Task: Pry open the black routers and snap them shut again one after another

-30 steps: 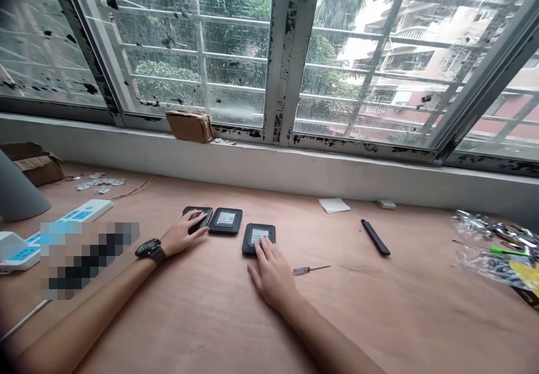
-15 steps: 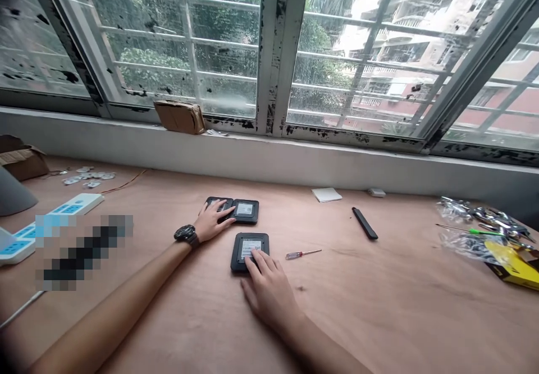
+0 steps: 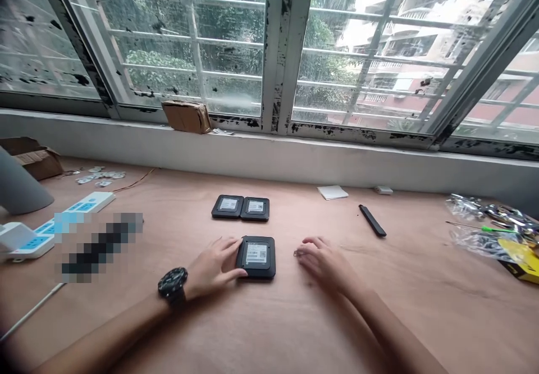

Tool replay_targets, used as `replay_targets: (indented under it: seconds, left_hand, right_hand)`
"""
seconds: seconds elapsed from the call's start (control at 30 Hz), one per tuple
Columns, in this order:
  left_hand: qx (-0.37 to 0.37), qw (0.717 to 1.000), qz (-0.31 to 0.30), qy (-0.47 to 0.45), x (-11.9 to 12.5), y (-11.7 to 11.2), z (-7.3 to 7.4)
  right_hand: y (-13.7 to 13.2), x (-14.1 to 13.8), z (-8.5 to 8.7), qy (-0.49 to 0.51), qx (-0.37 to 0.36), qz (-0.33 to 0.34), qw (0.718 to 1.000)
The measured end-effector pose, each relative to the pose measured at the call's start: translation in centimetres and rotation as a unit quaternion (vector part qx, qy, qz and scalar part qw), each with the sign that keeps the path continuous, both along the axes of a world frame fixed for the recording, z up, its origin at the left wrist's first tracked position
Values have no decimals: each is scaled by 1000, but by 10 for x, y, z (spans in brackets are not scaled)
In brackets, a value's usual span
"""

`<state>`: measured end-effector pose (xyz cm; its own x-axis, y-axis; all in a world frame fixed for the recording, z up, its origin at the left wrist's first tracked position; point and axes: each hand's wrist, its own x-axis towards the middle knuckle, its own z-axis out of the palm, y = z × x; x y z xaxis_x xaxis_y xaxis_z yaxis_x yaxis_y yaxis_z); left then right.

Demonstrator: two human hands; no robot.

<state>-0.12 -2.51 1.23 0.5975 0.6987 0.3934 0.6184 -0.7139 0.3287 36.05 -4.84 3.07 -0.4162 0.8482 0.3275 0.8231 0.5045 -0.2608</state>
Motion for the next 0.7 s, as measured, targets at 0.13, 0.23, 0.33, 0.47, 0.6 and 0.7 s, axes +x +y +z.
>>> replay_targets:
  seconds: [0.13,0.23,0.33,0.47,0.6,0.7]
  left_hand:
    - [-9,1000,-1,19,17,-6,-8]
    - [-9,996,-71,44,16,13,-10]
    - [10,997,-64,29,3,31,-8]
    - [43,998,-26,-29,-8,34,-2]
    - [29,998,-53,-8,2,17,3]
    - [24,994,-97,35,13,5,1]
  right_hand:
    - [13,-1,-3,-8,10,-17,1000]
    - [22,-16,-2,-8,22,-33,999]
    - [27,-23,-5,35,26,-70,997]
    - [24,-20,-16,155,36,-114,981]
    - [18,-22,-20,267,59,-112,955]
    - [16,-35,-16,385,62,-104,915]
